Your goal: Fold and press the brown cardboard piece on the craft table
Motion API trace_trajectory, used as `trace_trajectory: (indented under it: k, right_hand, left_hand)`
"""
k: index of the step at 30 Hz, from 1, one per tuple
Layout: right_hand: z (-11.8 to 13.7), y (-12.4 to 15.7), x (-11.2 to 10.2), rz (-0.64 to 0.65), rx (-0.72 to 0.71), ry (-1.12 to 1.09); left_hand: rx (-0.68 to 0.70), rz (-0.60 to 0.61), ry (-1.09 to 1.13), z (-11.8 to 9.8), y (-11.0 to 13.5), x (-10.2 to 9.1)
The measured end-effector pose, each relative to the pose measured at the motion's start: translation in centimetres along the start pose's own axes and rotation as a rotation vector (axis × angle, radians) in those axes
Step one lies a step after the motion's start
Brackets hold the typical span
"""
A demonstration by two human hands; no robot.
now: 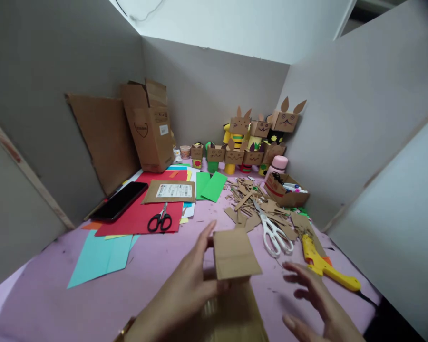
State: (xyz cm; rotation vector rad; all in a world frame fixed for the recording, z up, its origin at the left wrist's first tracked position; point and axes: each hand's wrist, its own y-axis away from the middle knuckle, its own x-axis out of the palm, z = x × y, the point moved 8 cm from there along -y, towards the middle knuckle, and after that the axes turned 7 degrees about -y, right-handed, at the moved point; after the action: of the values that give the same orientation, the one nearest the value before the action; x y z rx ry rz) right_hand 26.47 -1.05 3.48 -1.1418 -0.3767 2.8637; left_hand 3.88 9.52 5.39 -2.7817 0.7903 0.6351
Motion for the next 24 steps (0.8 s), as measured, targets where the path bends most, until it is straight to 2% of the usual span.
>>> trace_trajectory:
  k: [2, 4, 6, 9, 11, 15, 20, 22, 24]
  right_hand:
    - [2.5, -1.5, 0.4, 0.011, -0.072, 0.001]
    - [4.4, -3.1, 1.4, 0.1, -0.167, 0.054]
    - [5.6, -4.3, 3.1, 0.23, -0.268, 0.136]
    - [6.6, -5.2, 4.7, 0.235, -0.413, 0.225]
    - [6.5, -5.5, 5.6, 0.279, -0.393, 0.234]
    - [6.0, -5.8, 5.9, 0.362, -0.246, 0.198]
    - [4.4, -6.0, 4.9, 0.371, -0.144, 0.208]
    - [3.8, -6.2, 5.3, 0.393, -0.118, 0.204]
    - [3.6, -6.4, 5.8, 0.415, -0.112, 0.199]
  left_hand:
    - [0.022, 0.042, -0.166, -0.5, 1.0, 1.2]
    - [0.055, 0.041, -0.312, -0.6, 1.6, 2.0]
    - [0.144, -0.011, -0.387, -0.7, 1.9, 2.6]
    - [0.34, -0.167, -0.397, -1.1, 2.5, 3.0]
    - [0.397, -0.205, -0.365, -0.4, 2.8, 3.5]
    - [0.369, -0.146, -0.356, 2.7, 3.1, 4.4]
    - [0.372, -0.286, -0.574, 6.4, 4.6, 3.4]
    - [0.376, -0.319, -0.668, 7.6, 5.2, 3.6]
    - [0.352, -0.301, -0.738, 8.8, 5.4, 4.4]
